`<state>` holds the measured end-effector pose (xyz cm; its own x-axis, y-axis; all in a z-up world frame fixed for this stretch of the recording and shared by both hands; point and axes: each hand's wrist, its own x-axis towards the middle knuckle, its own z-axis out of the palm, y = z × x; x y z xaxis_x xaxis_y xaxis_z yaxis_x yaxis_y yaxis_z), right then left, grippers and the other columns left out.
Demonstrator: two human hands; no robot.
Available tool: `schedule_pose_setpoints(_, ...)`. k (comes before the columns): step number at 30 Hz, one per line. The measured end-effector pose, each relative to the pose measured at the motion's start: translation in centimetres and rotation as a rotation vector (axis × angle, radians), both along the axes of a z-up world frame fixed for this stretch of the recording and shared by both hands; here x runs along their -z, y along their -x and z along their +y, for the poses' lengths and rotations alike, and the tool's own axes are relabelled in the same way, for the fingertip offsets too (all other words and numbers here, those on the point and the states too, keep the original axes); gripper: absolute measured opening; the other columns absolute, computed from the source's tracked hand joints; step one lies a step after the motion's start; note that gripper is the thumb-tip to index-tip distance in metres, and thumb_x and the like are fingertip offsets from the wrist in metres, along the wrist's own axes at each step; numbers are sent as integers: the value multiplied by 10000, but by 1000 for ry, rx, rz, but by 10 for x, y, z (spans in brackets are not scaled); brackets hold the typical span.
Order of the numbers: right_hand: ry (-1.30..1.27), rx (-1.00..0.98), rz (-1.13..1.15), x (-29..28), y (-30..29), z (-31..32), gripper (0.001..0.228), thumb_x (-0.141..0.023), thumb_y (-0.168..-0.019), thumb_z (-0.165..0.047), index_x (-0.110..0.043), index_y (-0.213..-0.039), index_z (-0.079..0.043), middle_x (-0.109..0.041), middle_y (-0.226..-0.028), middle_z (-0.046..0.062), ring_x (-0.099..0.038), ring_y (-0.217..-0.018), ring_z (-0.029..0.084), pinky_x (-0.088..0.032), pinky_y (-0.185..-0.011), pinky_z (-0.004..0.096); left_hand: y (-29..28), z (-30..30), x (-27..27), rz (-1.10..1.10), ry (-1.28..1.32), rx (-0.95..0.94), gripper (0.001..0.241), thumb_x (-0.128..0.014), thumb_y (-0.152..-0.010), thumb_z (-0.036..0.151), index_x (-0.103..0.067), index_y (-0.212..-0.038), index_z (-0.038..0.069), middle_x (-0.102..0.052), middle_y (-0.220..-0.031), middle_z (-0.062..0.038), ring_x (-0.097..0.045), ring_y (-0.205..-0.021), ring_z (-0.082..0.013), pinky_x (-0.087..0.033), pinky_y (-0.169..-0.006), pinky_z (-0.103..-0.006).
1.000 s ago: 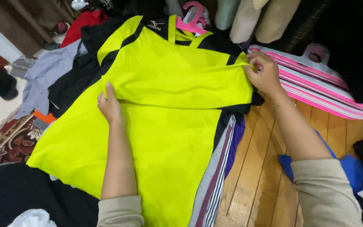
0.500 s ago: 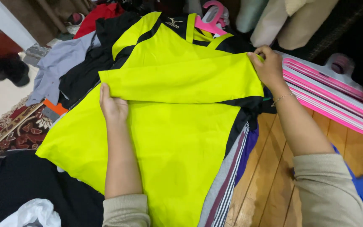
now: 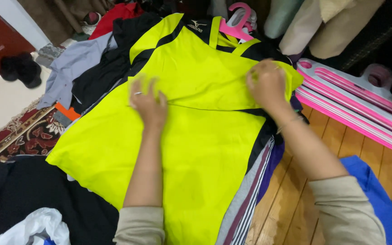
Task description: The person folds a neon yellow and black sports jersey and places it on a pile. They then pick up a black t-shirt, fold it, and place it on top of the yellow jersey. Finally, they pick up another black t-shirt and begin folding it.
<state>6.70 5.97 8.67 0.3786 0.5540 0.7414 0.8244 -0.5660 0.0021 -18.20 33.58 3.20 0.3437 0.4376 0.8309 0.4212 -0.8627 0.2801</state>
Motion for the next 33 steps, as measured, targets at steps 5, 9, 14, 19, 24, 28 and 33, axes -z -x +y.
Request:
schedule_pose_setpoints(5, 236, -148, 321, -2, 77, 2, 446, -642, -974, -415, -678, -1280, -92, -570, -1394, 194, -504, -1354, 370, -370, -1082, 555, -32, -50, 4, 344, 125, 379, 430, -642, -938, 238, -640, -1362, 172, -637, -1300, -100, -563, -1279, -297, -432, -1084, -461)
schedule_pose_setpoints(9, 416, -106, 475, 5, 91, -1, 693, -534, -967, -590, -486, -1540, -203, -311, -1670, 185, -226, -1566, 378, -62, -1195, 700, -26, -68, -19, 824, 325, 297, 678, -432, -1000, 510, -331, -1625, 267, -313, -1681, -97, -203, -1578, -314, -112, -1267, -549)
schedule_pose_setpoints(14, 480, -63, 494, 4, 96, -2, 698, -494, -968, -615, -454, -1555, -240, -270, -1695, 158, -173, -1585, 340, 13, -1173, 737, -24, -71, -28, 925, 374, 285, 748, -422, -940, 512, -265, -1644, 313, -220, -1719, -75, -104, -1601, -304, -17, -1269, -564)
schedule_pose_setpoints(19, 435, -93, 528, 18, 87, -7, 667, -487, -982, -602, -465, -1543, -243, -321, -1670, 145, -203, -1579, 326, 5, -1184, 729, -20, -85, -36, 933, 321, 305, 708, -411, -936, 414, -307, -1631, 328, -228, -1720, -59, -89, -1604, -294, 5, -1254, -590)
schedule_pose_setpoints(24, 10, -186, 122, 62, 62, -30, 225, -629, -1025, -358, -741, -1117, -186, -673, -1203, 11, -631, -1238, 201, -396, -1127, 483, -39, -113, -8, 762, 123, 613, 733, -519, -881, -30, -397, -1578, 163, -398, -1628, -108, -290, -1549, -316, -167, -1218, -691)
schedule_pose_setpoints(28, 36, -123, 61, 56, 62, -70, 184, -680, -974, -346, -742, -1080, -209, -670, -1180, -16, -640, -1199, 187, -411, -1073, 439, -54, -155, -3, 724, 36, 737, 662, -508, -897, 1, -468, -1532, 182, -451, -1591, -100, -362, -1520, -298, -200, -1230, -660)
schedule_pose_setpoints(33, 124, -74, -2, 39, 60, -137, 176, -695, -934, -275, -766, -1044, -158, -693, -1134, 70, -670, -1141, 274, -508, -923, 397, -75, -194, 10, 440, -131, 824, 378, -584, -911, 78, -695, -1265, 149, -643, -1319, -100, -564, -1355, -290, -330, -1190, -574)
